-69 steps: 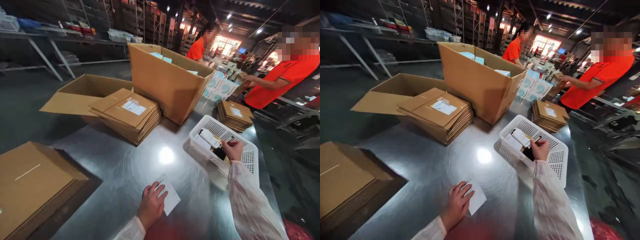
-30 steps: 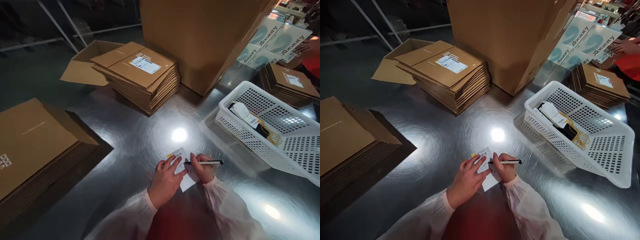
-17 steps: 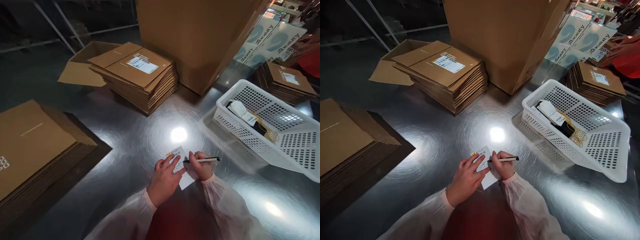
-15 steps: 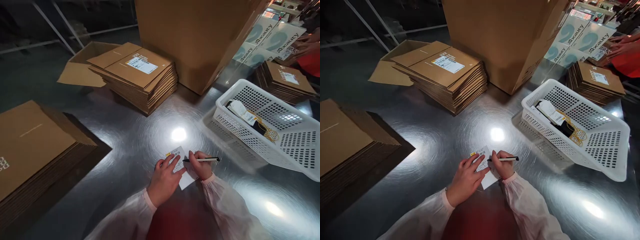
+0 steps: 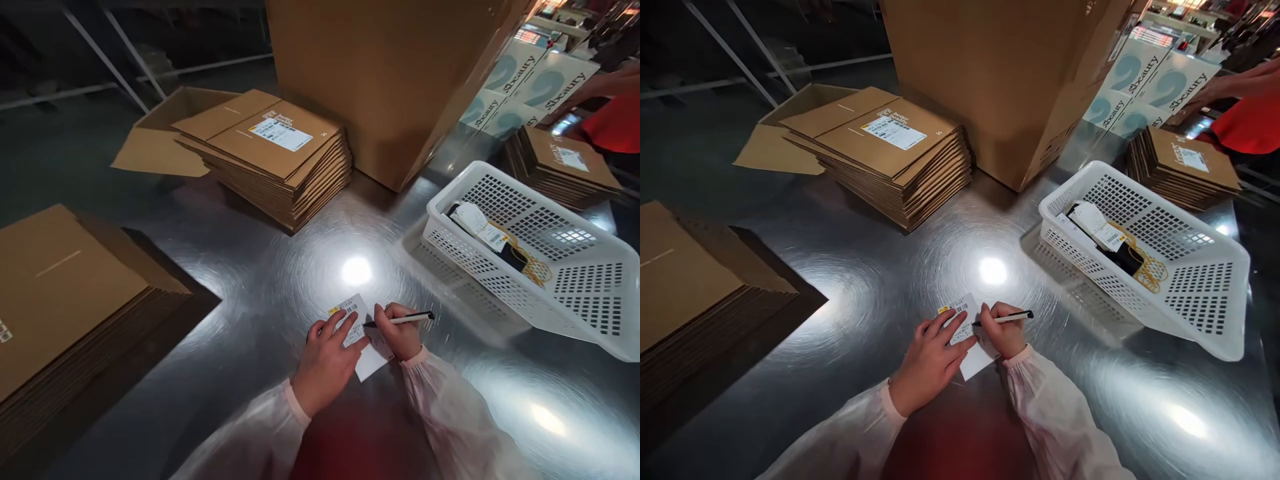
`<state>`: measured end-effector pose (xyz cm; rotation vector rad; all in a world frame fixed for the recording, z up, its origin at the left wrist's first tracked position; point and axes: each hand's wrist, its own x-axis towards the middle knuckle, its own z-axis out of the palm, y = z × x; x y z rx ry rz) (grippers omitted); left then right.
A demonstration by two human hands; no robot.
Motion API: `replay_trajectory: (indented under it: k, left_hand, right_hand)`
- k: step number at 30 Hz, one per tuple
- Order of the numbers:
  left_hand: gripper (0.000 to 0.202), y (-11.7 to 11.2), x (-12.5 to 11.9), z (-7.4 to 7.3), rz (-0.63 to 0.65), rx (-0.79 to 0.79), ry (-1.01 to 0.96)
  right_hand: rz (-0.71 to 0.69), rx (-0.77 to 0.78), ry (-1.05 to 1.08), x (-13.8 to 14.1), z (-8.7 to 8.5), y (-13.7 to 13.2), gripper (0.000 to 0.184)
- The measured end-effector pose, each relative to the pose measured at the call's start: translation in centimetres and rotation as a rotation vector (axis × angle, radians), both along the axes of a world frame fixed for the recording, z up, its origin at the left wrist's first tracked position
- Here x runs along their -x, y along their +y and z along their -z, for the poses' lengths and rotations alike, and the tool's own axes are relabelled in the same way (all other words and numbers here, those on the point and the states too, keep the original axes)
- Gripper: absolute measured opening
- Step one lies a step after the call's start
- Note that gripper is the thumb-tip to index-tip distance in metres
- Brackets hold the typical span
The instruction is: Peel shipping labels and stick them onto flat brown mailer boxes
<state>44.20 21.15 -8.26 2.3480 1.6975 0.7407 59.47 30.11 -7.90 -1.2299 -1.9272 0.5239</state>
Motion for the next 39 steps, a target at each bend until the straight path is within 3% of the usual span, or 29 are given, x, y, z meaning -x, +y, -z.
replay_trajectory:
  k: [19, 23, 39]
  left_hand:
    - [0.027, -0.05, -0.01, 0.23, 0.004, -0.002, 0.009]
    - [0.028, -0.04, -0.04, 0.28, 0.004, 0.003, 0.01]
    - [0.029, -0.07, -0.05, 0.2, 0.006, 0.015, -0.004]
  right_hand:
    - [0.011, 0.032, 0.016, -0.47, 0.01, 0.08, 0.044]
    - [0.061, -0.022, 0.016, -0.81, -0.1, 0.22, 0.044]
    - [0.021, -0.07, -0.009, -0.34, -0.16, 0.33, 0.044]
